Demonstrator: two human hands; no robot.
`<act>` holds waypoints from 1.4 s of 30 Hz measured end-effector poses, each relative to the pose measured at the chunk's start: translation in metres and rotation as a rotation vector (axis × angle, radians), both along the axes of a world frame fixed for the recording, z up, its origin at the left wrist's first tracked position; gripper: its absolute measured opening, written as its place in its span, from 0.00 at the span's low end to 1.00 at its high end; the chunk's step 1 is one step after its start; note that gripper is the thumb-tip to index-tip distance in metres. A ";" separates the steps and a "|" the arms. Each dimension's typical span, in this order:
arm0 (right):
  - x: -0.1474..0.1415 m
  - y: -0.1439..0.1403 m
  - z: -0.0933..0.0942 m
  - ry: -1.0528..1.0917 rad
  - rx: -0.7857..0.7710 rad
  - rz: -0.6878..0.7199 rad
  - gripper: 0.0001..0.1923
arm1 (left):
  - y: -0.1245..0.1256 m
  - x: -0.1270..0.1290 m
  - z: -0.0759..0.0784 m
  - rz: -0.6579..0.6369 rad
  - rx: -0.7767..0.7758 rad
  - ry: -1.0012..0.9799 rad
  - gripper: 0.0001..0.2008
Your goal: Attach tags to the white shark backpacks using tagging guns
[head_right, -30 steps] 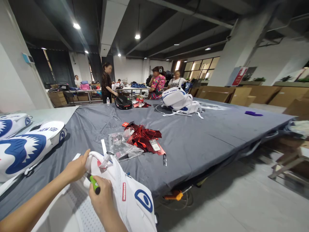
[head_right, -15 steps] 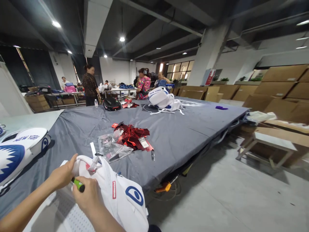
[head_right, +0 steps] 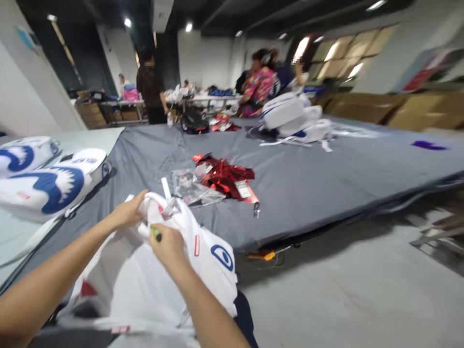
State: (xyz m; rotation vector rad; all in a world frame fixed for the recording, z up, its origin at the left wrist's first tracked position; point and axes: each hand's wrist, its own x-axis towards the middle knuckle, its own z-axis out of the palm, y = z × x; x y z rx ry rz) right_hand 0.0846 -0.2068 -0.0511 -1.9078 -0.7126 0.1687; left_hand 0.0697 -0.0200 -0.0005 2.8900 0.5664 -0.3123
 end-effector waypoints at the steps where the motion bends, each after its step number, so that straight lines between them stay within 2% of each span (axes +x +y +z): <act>1: 0.002 -0.004 -0.002 0.030 -0.007 0.042 0.14 | 0.003 -0.001 -0.001 -0.005 -0.023 -0.009 0.41; 4: 0.008 -0.014 -0.008 0.062 0.029 0.121 0.17 | 0.008 -0.004 -0.004 0.006 -0.074 -0.037 0.43; 8: 0.012 -0.018 -0.007 0.105 0.065 0.157 0.17 | 0.003 -0.006 -0.005 0.040 -0.083 -0.090 0.42; 12: 0.012 -0.006 -0.006 0.149 -0.006 0.144 0.17 | 0.000 -0.006 -0.005 0.055 -0.090 -0.110 0.42; 16: 0.012 0.010 -0.009 0.130 0.082 0.163 0.18 | 0.001 -0.007 -0.005 0.071 -0.107 -0.123 0.42; 21: 0.012 0.010 -0.008 0.256 0.045 0.164 0.15 | 0.003 -0.010 -0.007 0.069 -0.145 -0.167 0.41; 24: 0.012 0.012 -0.006 0.222 0.110 0.165 0.16 | 0.004 -0.010 -0.010 0.062 -0.154 -0.174 0.40; 26: 0.013 0.013 -0.005 0.253 0.072 0.183 0.15 | 0.006 -0.010 -0.011 0.054 -0.153 -0.173 0.40; 29: 0.012 0.007 0.006 0.301 -0.015 0.184 0.14 | 0.008 -0.012 -0.014 0.035 -0.160 -0.195 0.39; 35: 0.000 -0.047 0.061 0.032 0.335 0.265 0.16 | 0.008 -0.014 -0.016 0.067 -0.154 -0.203 0.38; 37: 0.014 -0.069 0.072 -0.148 0.431 0.152 0.17 | 0.004 -0.014 -0.015 0.089 -0.140 -0.207 0.36; 39: 0.045 -0.085 0.065 -0.360 0.422 -0.116 0.14 | -0.002 -0.014 -0.013 0.129 -0.112 -0.229 0.32; 40: 0.064 -0.089 0.054 -0.428 0.328 -0.250 0.12 | -0.005 -0.015 -0.013 0.147 -0.094 -0.248 0.30; 41: 0.084 -0.090 0.039 -0.449 0.169 -0.348 0.11 | -0.007 -0.015 -0.013 0.161 -0.075 -0.272 0.29; 42: 0.103 -0.089 0.021 -0.413 -0.089 -0.367 0.12 | -0.009 -0.016 -0.014 0.168 -0.057 -0.297 0.28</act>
